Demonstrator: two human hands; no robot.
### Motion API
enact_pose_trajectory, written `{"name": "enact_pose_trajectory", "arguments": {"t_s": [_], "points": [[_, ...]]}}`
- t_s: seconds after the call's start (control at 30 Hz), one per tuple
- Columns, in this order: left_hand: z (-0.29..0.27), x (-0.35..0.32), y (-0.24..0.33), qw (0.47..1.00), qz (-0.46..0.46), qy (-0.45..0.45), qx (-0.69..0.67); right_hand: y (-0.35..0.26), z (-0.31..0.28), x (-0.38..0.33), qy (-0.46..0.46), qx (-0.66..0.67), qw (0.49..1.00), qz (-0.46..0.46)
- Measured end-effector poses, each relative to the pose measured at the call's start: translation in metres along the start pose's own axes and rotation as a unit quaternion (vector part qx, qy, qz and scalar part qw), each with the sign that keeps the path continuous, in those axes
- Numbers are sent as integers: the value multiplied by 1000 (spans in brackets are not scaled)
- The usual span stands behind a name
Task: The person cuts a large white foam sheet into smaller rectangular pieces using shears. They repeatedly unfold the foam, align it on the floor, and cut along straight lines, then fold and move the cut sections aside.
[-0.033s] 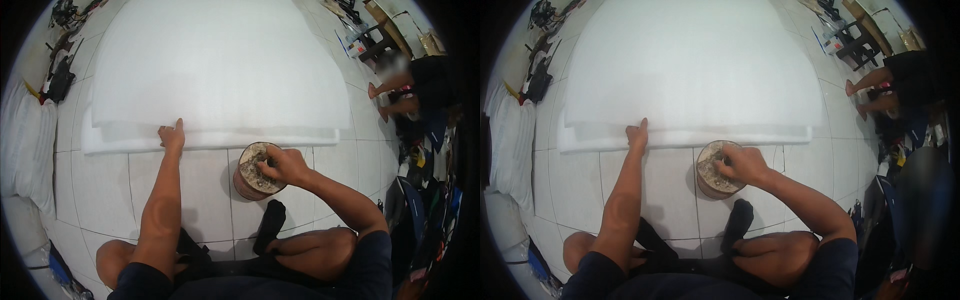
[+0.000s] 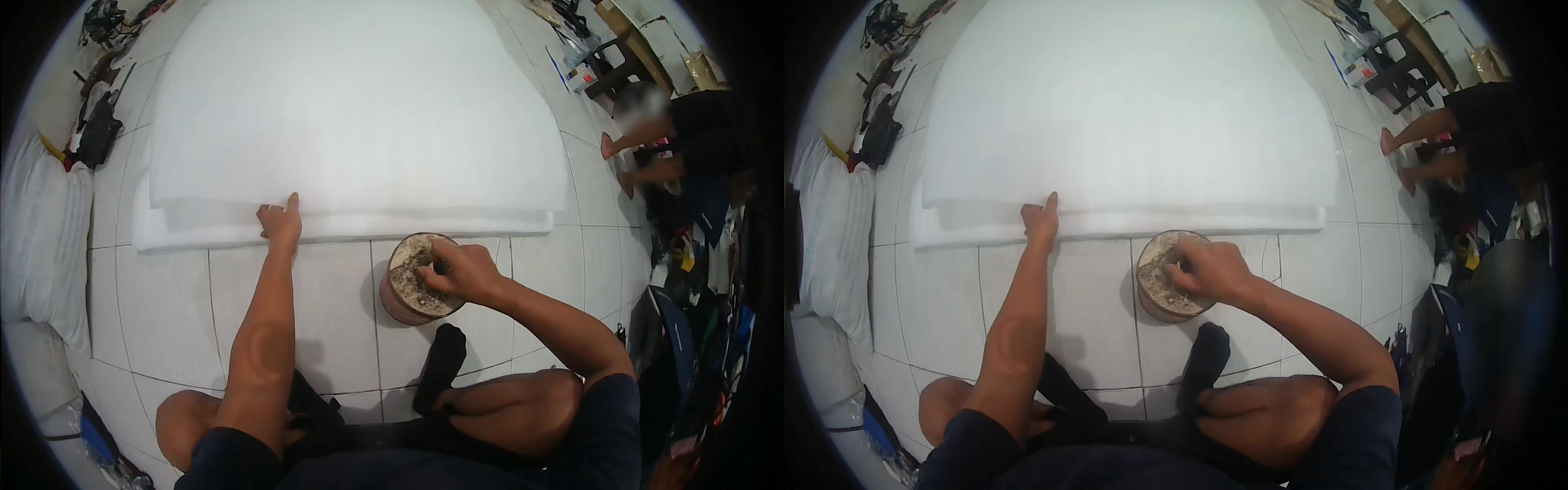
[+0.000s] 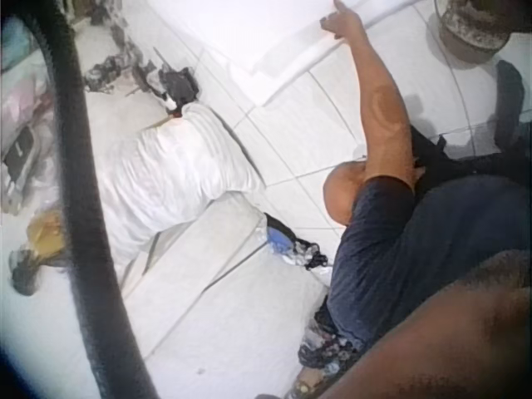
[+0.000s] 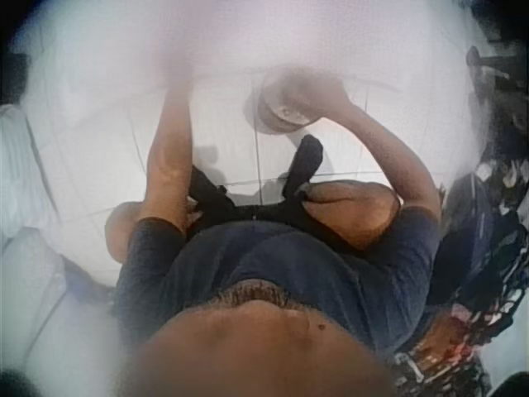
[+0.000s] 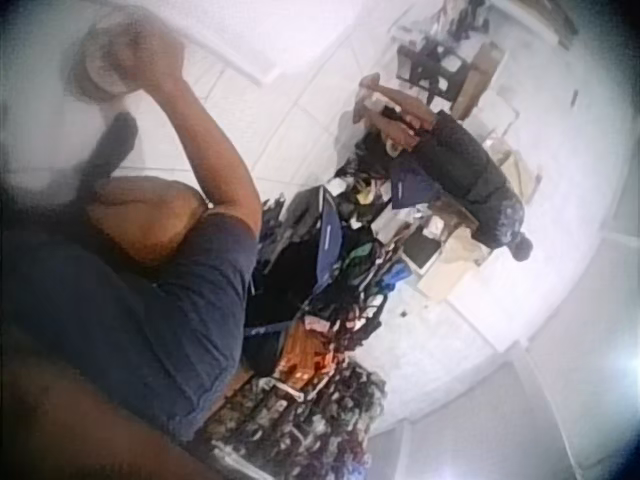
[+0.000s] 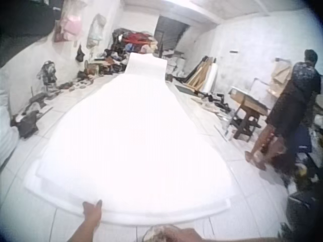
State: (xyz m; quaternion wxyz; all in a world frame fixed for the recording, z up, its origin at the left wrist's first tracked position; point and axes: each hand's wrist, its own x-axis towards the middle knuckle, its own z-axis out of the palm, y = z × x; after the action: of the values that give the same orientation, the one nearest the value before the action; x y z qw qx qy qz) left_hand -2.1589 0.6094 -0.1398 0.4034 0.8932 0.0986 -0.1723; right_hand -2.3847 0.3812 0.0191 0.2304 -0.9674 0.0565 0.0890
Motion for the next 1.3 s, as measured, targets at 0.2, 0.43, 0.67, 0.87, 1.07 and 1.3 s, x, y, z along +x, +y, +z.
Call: {"name": "enact_pose_trajectory", "arguments": {"t_s": [0.2, 0.43, 0.67, 0.87, 1.07, 1.3], "points": [[16, -9, -15, 997, 58, 36, 35, 10, 18, -3, -47, -44, 997, -45], [33, -2, -54, 985, 151, 80, -29, 28, 38, 15, 21, -16, 996, -81], [31, -26, -34, 977, 180, 114, -34, 125, -17, 11, 30, 72, 993, 91], [30, -17, -43, 980, 152, 91, -86, 315, -29, -34, 230, -40, 843, 485], [13, -20, -46, 981, 92, 16, -171, 359, -11, -38, 270, 74, 773, 569], [27, -42, -29, 987, 37, -5, -159, 415, 7, -65, 309, 106, 775, 541]]}}
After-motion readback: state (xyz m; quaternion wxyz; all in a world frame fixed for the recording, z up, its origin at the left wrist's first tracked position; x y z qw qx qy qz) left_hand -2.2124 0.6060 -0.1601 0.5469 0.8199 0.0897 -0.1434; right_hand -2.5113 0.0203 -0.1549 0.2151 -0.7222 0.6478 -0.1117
